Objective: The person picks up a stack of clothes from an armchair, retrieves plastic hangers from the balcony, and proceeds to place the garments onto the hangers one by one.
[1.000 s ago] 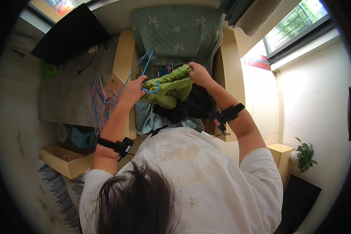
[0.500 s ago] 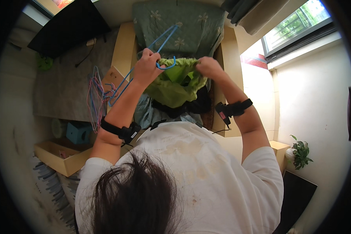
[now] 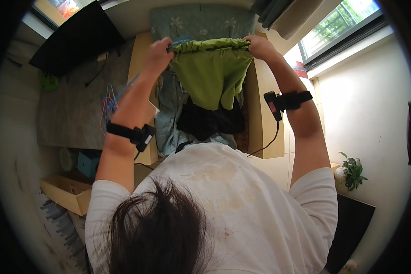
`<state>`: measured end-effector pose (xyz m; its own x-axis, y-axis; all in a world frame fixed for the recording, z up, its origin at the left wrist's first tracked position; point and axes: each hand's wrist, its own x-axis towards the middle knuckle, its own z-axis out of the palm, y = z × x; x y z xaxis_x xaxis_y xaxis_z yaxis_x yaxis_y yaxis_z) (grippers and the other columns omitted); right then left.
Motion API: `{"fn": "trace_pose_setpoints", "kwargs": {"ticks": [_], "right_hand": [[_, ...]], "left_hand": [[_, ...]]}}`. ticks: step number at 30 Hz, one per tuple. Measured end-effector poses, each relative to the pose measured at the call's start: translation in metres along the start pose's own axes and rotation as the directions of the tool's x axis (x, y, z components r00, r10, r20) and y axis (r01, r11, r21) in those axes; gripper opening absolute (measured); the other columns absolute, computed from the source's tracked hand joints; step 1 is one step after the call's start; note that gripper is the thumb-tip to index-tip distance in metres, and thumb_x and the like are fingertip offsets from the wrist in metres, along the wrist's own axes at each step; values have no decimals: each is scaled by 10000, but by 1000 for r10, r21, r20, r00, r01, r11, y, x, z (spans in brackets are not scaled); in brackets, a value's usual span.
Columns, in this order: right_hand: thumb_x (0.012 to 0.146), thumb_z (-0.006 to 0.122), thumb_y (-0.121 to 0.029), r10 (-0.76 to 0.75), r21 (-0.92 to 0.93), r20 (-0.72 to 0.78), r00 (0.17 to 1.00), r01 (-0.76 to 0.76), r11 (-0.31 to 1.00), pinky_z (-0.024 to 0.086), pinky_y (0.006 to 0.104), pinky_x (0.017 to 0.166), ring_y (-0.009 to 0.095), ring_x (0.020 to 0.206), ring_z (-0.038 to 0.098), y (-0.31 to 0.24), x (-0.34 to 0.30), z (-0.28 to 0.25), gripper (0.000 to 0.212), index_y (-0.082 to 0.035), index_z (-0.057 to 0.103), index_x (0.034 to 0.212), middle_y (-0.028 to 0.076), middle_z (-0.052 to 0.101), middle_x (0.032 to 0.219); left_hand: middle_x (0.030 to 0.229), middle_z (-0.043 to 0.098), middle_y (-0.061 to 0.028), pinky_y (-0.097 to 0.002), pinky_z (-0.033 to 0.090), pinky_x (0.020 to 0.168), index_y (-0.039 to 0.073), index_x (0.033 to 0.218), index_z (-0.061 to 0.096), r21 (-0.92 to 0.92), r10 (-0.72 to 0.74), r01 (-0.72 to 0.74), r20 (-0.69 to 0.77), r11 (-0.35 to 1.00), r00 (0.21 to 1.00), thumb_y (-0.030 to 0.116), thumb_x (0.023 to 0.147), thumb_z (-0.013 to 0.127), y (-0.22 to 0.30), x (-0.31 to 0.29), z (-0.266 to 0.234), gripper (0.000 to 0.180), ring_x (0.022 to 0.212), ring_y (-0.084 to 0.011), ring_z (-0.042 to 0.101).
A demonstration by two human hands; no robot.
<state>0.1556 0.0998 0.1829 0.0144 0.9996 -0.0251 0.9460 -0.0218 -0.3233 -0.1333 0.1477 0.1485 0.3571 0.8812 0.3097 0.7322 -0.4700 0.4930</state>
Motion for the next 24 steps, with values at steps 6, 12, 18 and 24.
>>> {"fn": "trace_pose_setpoints", "kwargs": {"ticks": [6,12,18,24], "right_hand": [[612,403,23,-180,349,-38,983,182,919,406,234,630,131,694,512,-8,22,-29,335,-3,527,922,80,557,745],[669,523,-98,-243,430,45,969,200,881,408,211,606,72,649,496,-17,27,-69,192,-14,542,841,33,531,677],[697,516,-196,-2,1,-545,838,3,1000,415,237,563,133,667,529,-28,22,-101,214,-41,538,844,54,548,675],[627,420,-30,-114,-63,140,984,124,990,400,314,743,267,898,486,16,22,-16,447,-74,443,1071,168,506,974]], "left_hand": [[662,540,-92,-333,438,546,71,839,489,2,86,-87,-158,996,984,98,666,522,20,44,-40,178,612,-233,552],[587,481,10,-192,311,388,119,847,497,-438,-115,97,-14,894,993,153,736,505,19,69,-71,116,445,-46,423],[730,484,23,-185,330,558,101,865,490,-245,104,-90,45,965,994,119,677,571,22,71,-93,205,619,-62,426],[739,509,-74,-286,395,628,76,848,489,-31,148,-145,200,989,968,96,620,591,-43,55,-45,250,704,-190,494]]}}
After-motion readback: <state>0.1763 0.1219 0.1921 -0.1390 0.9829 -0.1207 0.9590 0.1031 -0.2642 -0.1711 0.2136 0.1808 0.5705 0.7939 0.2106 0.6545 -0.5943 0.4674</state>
